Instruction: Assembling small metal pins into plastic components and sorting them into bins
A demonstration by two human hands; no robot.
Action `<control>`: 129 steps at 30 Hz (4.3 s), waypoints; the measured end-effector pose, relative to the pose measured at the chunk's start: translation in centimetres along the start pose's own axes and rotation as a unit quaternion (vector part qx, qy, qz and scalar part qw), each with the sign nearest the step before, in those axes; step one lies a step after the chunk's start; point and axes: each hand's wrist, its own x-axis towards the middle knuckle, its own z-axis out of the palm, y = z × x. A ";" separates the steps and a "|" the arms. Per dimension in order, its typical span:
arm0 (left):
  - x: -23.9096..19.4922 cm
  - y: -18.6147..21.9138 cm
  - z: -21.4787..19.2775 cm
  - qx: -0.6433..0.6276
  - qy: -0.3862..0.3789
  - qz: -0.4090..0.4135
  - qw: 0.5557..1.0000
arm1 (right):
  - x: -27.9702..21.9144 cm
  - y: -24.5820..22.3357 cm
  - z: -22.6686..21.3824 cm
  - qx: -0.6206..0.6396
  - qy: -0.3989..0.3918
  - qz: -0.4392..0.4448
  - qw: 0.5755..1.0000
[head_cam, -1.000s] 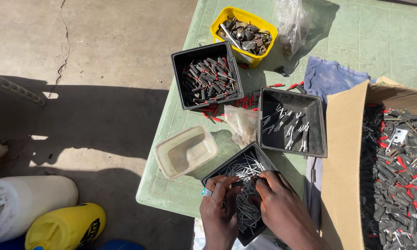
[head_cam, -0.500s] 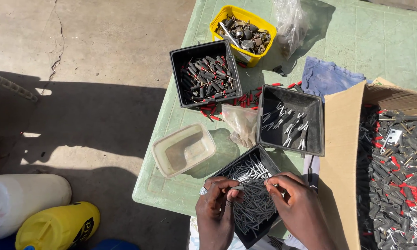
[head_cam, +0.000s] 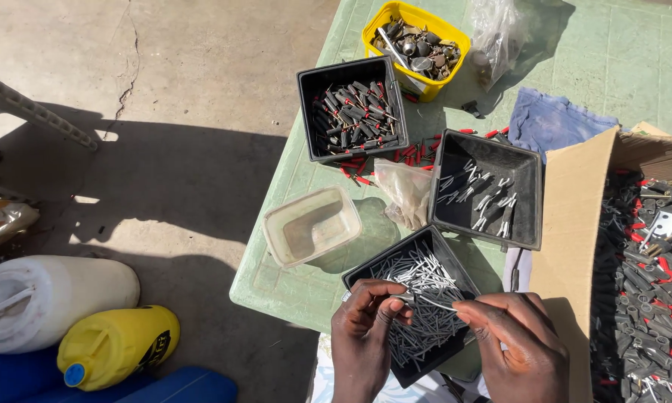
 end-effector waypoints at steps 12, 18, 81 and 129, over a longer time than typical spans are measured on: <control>-1.3 0.3 -1.9 0.070 -0.073 -0.011 0.995 | -2.2 3.8 0.7 0.126 -0.133 0.119 0.976; -1.3 -1.9 -4.3 -0.018 0.029 -0.032 0.999 | -0.6 6.2 2.7 0.147 -0.093 0.317 0.932; -2.5 0.4 -3.2 0.019 0.024 0.028 0.999 | -1.9 0.1 0.0 -0.027 -0.043 -0.134 0.990; -3.1 -0.4 -2.1 0.038 -0.034 -0.081 0.995 | -4.8 2.9 2.2 0.227 -0.038 0.116 0.966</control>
